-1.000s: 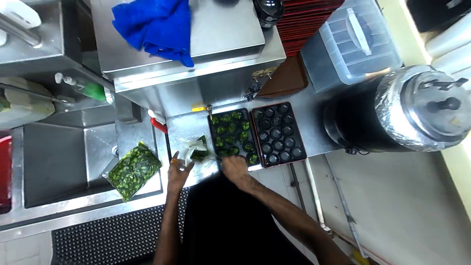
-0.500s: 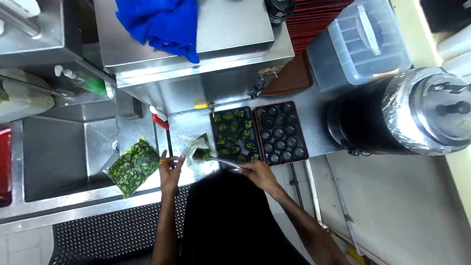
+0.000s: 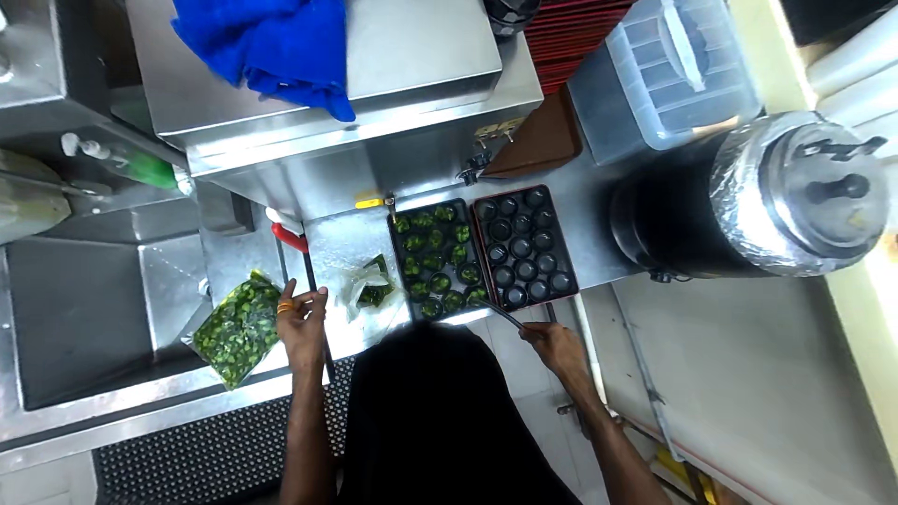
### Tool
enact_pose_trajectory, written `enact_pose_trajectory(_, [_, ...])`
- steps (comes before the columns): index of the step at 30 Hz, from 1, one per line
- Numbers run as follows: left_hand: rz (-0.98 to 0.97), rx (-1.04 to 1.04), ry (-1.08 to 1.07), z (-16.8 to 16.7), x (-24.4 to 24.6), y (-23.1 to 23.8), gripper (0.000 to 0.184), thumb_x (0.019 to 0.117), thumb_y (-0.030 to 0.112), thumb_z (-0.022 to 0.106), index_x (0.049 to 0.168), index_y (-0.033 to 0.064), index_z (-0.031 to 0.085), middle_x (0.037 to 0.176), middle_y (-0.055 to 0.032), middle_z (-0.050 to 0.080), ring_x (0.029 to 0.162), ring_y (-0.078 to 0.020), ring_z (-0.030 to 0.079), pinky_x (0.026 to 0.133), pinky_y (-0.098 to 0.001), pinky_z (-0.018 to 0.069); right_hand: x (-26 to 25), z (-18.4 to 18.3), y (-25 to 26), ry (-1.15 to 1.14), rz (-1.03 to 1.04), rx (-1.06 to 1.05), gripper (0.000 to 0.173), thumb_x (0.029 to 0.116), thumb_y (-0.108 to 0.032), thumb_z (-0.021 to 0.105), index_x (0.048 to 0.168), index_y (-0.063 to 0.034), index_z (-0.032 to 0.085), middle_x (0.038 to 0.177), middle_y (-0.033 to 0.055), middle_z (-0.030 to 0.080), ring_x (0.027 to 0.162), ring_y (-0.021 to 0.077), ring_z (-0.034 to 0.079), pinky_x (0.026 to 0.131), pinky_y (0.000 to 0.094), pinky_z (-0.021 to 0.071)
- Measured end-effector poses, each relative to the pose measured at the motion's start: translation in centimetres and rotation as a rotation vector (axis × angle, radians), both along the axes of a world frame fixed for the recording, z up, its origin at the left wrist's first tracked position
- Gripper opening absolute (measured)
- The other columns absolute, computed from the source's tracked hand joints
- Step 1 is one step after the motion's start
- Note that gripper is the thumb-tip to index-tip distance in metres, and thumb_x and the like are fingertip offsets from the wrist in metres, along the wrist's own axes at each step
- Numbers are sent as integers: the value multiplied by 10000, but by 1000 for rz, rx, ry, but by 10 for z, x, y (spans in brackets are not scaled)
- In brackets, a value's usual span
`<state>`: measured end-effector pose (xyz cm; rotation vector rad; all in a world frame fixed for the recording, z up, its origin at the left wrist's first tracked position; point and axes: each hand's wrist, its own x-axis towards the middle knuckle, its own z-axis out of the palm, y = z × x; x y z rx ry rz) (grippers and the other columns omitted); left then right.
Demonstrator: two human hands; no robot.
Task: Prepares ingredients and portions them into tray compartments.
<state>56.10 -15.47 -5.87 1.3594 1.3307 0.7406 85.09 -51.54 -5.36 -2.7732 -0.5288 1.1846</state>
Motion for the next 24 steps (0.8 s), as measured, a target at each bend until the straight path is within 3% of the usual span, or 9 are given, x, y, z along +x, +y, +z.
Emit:
enact_pose_trajectory(11, [-12,28,-53,4,-7,2,699,935,122,739,1506,-56,377,921,-75,693,619,-112,606,560,-252,521,-1,20,5,-65,2,-65,274,1003,-431,636,1188,-289,779,1058,79,779,993,335,727,853,610,544])
enact_pose_trajectory(19, [-25,-8,-51,1,-2,-5,708,923,150,756,1505,-36,400,944,-72,699,672,-121,636,584,-259,539,3,-2,8,-1,-16,11,249,1005,-394,630,1138,-266,796,1024,63,783,966,306,732,840,606,547])
enact_pose_trajectory(24, [-25,-1,-44,0,-5,-4,698,930,162,752,1501,-37,404,950,-72,701,677,-123,637,588,-263,541,6,4,-1,-3,-74,131,220,1001,-335,660,1125,-231,808,1011,47,790,945,266,741,861,581,553])
